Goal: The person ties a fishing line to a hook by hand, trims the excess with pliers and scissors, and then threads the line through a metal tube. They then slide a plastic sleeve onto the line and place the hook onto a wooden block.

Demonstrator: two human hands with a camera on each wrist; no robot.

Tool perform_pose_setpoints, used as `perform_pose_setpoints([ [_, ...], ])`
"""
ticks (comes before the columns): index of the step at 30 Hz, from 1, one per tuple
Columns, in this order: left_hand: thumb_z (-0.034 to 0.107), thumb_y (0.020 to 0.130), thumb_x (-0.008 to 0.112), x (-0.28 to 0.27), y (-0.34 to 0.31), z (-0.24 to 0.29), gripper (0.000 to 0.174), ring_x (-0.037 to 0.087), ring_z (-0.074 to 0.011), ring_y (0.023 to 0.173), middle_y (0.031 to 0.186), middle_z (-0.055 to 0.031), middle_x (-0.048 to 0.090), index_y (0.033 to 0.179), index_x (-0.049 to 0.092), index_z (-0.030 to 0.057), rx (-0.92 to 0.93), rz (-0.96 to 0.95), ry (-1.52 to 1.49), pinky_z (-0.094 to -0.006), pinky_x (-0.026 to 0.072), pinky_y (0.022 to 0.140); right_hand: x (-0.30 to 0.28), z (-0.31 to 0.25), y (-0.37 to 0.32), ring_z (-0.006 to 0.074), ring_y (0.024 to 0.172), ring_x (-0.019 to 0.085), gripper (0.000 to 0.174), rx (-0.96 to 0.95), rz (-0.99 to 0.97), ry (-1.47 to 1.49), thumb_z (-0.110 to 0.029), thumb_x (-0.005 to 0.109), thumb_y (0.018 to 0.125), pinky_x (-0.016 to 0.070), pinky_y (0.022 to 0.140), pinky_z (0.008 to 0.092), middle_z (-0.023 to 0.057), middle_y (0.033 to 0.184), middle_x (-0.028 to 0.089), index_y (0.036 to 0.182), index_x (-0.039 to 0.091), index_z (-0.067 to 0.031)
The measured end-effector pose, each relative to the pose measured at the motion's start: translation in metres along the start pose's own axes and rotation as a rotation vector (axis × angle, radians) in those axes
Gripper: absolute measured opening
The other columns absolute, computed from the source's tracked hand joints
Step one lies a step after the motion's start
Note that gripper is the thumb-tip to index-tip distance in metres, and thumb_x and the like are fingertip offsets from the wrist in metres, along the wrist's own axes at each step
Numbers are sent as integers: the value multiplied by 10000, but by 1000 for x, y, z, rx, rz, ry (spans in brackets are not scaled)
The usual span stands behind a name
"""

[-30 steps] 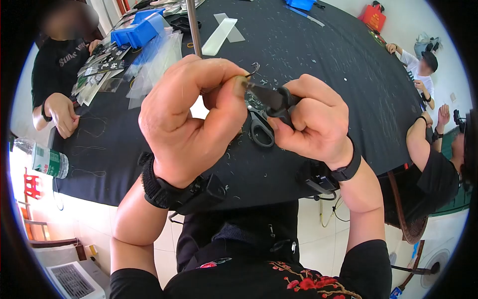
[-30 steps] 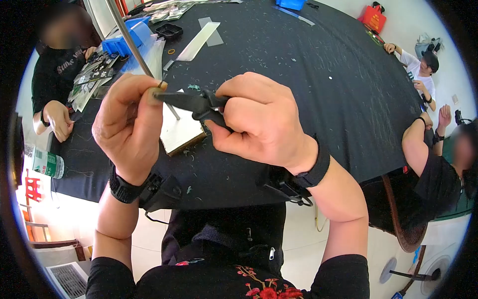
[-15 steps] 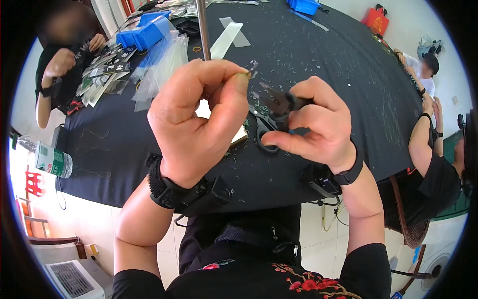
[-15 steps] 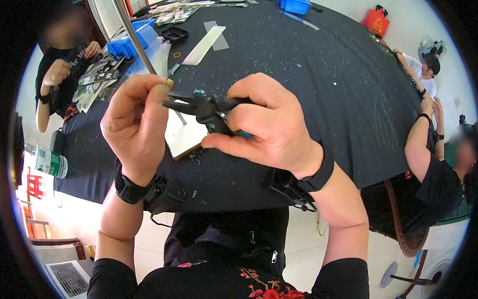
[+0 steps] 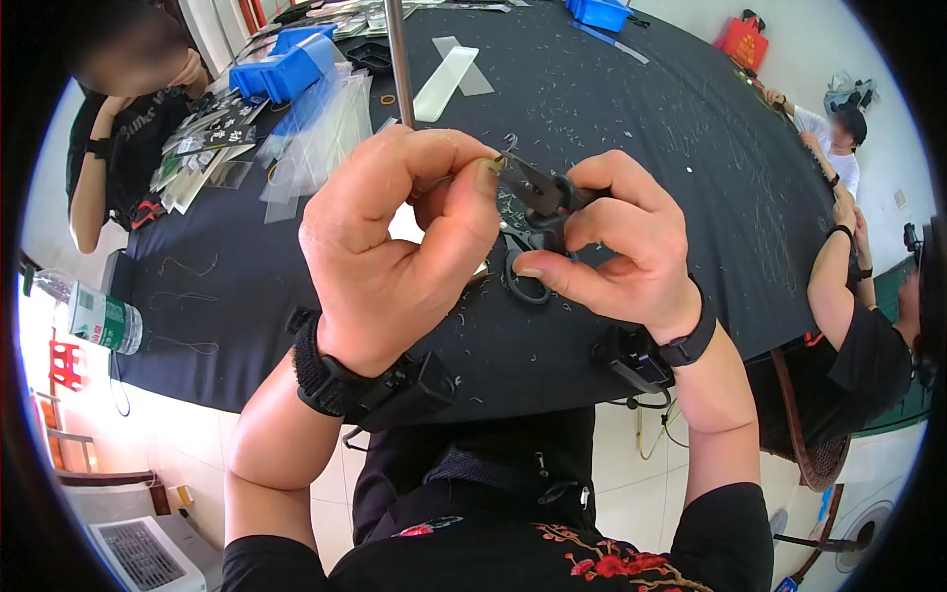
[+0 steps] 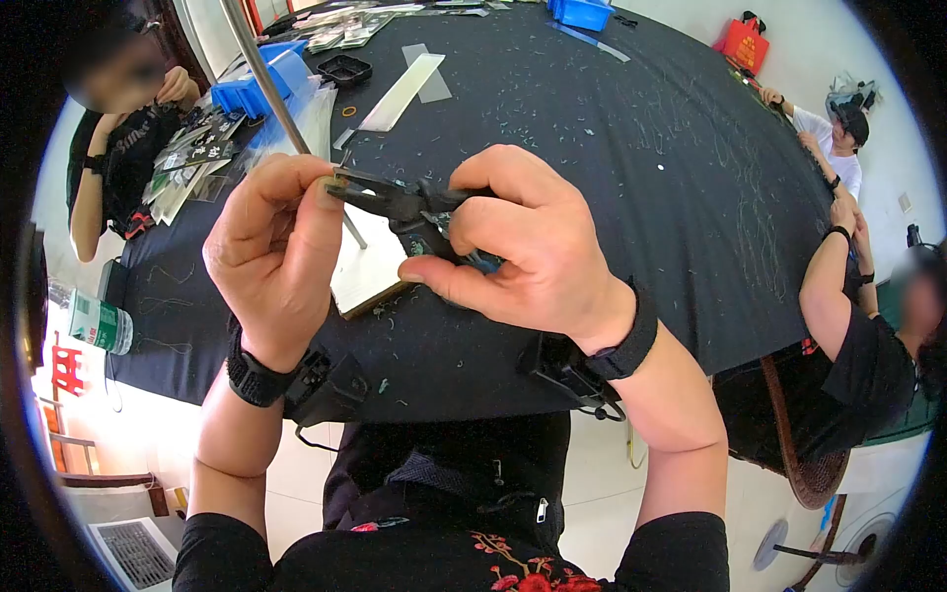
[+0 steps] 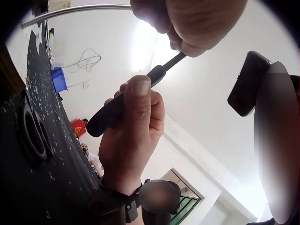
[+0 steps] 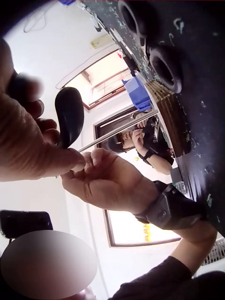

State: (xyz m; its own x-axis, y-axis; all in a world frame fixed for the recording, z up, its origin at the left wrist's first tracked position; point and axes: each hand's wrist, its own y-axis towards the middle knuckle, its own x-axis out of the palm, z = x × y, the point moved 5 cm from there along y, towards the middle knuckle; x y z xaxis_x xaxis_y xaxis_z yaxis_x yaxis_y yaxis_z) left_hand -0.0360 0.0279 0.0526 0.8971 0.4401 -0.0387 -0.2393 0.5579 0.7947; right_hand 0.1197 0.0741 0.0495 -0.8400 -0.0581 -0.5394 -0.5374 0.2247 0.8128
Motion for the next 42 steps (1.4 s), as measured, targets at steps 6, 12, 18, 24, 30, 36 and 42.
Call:
perform_pose_setpoints([
  [6,-29,708,611,1,0,-1,80,445,-45,508,610,0,507,776,600,11,-9,2,11,-177,367,471,0,-1,1,212,611,502,287,8,-9,12,-128,772,547,388,503,278,100,741,509,583,495,-61],
  [12,-36,704,606,0,1,-4,83,450,-52,509,606,-4,506,773,598,10,-6,4,39,-184,371,474,1,3,2,218,587,497,294,38,-5,17,-54,725,574,387,490,277,106,715,524,551,432,-68],
  [18,-50,691,597,1,-1,2,90,453,-61,505,599,-16,506,760,594,8,14,-21,73,-189,373,475,1,-2,1,211,545,486,300,8,25,67,-4,684,555,377,454,283,93,712,547,537,393,-72],
  [24,-27,747,597,-7,2,-9,61,450,-19,566,671,28,549,807,594,-17,-78,119,-40,-164,381,518,13,-37,-5,173,540,457,398,-388,-104,77,-210,760,611,352,442,243,91,737,548,554,387,-83],
  [30,-44,729,602,-3,0,-2,71,448,-29,553,660,7,536,795,593,-18,26,65,-33,-163,373,516,-6,2,1,208,590,484,333,-90,57,8,-178,786,536,362,489,273,74,708,510,542,469,-75],
  [36,-48,711,613,-2,0,-5,78,437,-33,534,637,4,517,777,592,-12,33,32,-11,-168,360,492,2,0,1,205,601,485,335,-46,-7,38,-196,797,513,358,499,280,76,705,504,547,486,-75],
  [42,-43,704,615,-1,0,-3,81,437,-36,515,622,3,513,770,595,-1,-3,18,-21,-173,356,472,0,2,0,206,602,488,342,-15,-4,5,-185,799,515,363,501,278,82,716,509,540,475,-78],
])
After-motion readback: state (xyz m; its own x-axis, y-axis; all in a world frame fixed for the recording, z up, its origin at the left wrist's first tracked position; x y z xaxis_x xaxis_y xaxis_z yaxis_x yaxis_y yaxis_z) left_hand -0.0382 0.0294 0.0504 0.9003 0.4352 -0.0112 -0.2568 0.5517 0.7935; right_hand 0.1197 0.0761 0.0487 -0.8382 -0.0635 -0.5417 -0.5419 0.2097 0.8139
